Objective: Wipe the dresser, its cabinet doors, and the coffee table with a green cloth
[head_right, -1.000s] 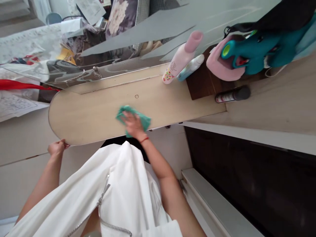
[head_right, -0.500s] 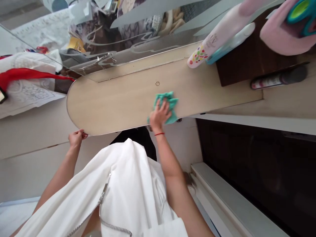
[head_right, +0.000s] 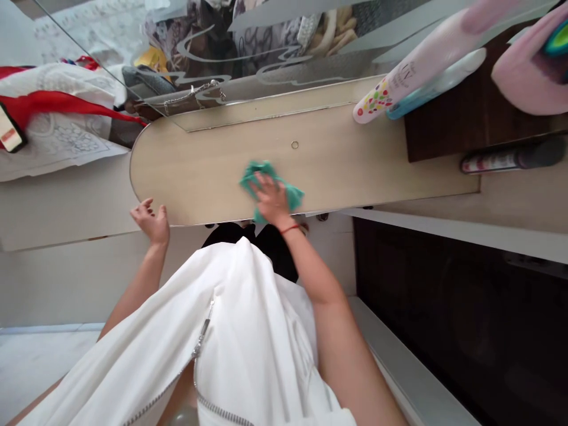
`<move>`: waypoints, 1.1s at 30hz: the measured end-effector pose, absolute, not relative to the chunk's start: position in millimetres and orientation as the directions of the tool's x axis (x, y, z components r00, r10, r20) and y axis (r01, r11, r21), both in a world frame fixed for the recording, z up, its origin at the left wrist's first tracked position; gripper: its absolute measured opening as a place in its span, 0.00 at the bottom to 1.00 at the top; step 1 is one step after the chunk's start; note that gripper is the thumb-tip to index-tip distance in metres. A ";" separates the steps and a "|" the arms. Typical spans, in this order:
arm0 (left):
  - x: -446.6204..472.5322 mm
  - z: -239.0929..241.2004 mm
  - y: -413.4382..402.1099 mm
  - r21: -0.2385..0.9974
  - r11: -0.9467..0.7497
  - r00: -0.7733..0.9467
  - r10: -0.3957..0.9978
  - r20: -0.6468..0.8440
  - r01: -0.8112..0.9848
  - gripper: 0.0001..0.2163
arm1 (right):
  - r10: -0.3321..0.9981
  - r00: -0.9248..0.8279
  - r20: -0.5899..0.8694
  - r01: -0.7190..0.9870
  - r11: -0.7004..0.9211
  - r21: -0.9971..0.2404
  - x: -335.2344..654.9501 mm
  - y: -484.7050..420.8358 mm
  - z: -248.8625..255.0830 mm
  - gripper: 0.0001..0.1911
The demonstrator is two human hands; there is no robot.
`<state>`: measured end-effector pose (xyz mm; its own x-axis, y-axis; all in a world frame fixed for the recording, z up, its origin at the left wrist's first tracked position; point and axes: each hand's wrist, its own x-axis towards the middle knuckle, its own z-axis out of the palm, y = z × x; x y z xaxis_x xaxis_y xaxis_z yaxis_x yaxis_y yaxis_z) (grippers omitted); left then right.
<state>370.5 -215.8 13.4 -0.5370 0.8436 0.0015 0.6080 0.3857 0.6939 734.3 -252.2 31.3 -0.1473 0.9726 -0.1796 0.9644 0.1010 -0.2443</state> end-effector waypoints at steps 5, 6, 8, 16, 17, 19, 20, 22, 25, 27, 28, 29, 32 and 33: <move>511.6 20.1 -253.0 0.764 -0.180 0.084 0.983 0.164 0.620 0.07 | 0.963 0.258 -0.073 0.963 -0.262 -0.059 910.5 -273.3 35.3 0.41; 541.6 19.3 -261.1 0.752 -0.257 0.191 0.966 0.176 0.607 0.06 | 0.963 0.267 -0.042 0.962 -0.269 -0.052 931.5 -271.9 35.3 0.42; 593.9 16.6 -274.5 0.700 -0.376 0.348 0.918 0.191 0.607 0.06 | 0.967 0.256 0.001 0.966 -0.256 -0.041 956.1 -267.7 34.6 0.41; 663.7 7.9 -280.1 0.485 -0.537 0.570 0.816 0.093 0.690 0.15 | 0.982 0.189 0.021 0.981 -0.187 -0.059 955.2 -267.6 36.0 0.39; 663.1 8.1 -277.4 0.488 -0.548 0.585 0.806 0.091 0.679 0.16 | 0.983 0.185 0.024 0.980 -0.182 -0.075 955.2 -267.9 37.4 0.39; 661.1 9.5 -271.3 0.515 -0.581 0.630 0.770 0.099 0.630 0.17 | 0.982 0.188 0.008 0.977 -0.186 -0.100 955.7 -268.1 40.6 0.40; 660.1 10.6 -268.1 0.532 -0.598 0.653 0.749 0.107 0.599 0.17 | 0.981 0.192 -0.007 0.976 -0.191 -0.107 955.8 -268.1 42.3 0.40; 658.8 13.2 -261.9 0.562 -0.619 0.686 0.718 0.120 0.549 0.16 | 0.980 0.196 -0.035 0.973 -0.199 -0.114 955.2 -268.1 45.6 0.40; 658.2 15.7 -253.5 0.592 -0.620 0.710 0.695 0.110 0.515 0.17 | 0.980 0.198 -0.036 0.971 -0.201 -0.129 953.1 -268.1 48.7 0.40; 658.2 16.0 -249.1 0.605 -0.626 0.734 0.672 0.099 0.492 0.18 | 0.979 0.203 -0.028 0.969 -0.205 -0.138 951.8 -267.9 48.9 0.40; 658.2 15.9 -247.3 0.609 -0.631 0.744 0.661 0.096 0.481 0.18 | 0.978 0.207 -0.024 0.968 -0.208 -0.140 951.5 -267.7 48.6 0.40; 658.1 15.7 -245.8 0.611 -0.636 0.754 0.650 0.096 0.471 0.18 | 0.977 0.211 -0.019 0.967 -0.211 -0.140 951.3 -267.4 47.9 0.39; 657.8 15.1 -241.9 0.610 -0.655 0.778 0.620 0.098 0.446 0.18 | 0.977 0.214 -0.008 0.968 -0.213 -0.133 952.1 -266.7 45.6 0.39; 657.9 14.9 -240.8 0.605 -0.663 0.785 0.612 0.099 0.441 0.18 | 0.977 0.212 -0.009 0.969 -0.211 -0.131 952.5 -266.5 45.1 0.39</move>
<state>657.9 -240.8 14.9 0.7848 0.6118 0.0991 0.4406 -0.6631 0.6052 952.5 -266.5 45.1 0.2122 0.9772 -0.0087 0.9685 -0.2115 -0.1313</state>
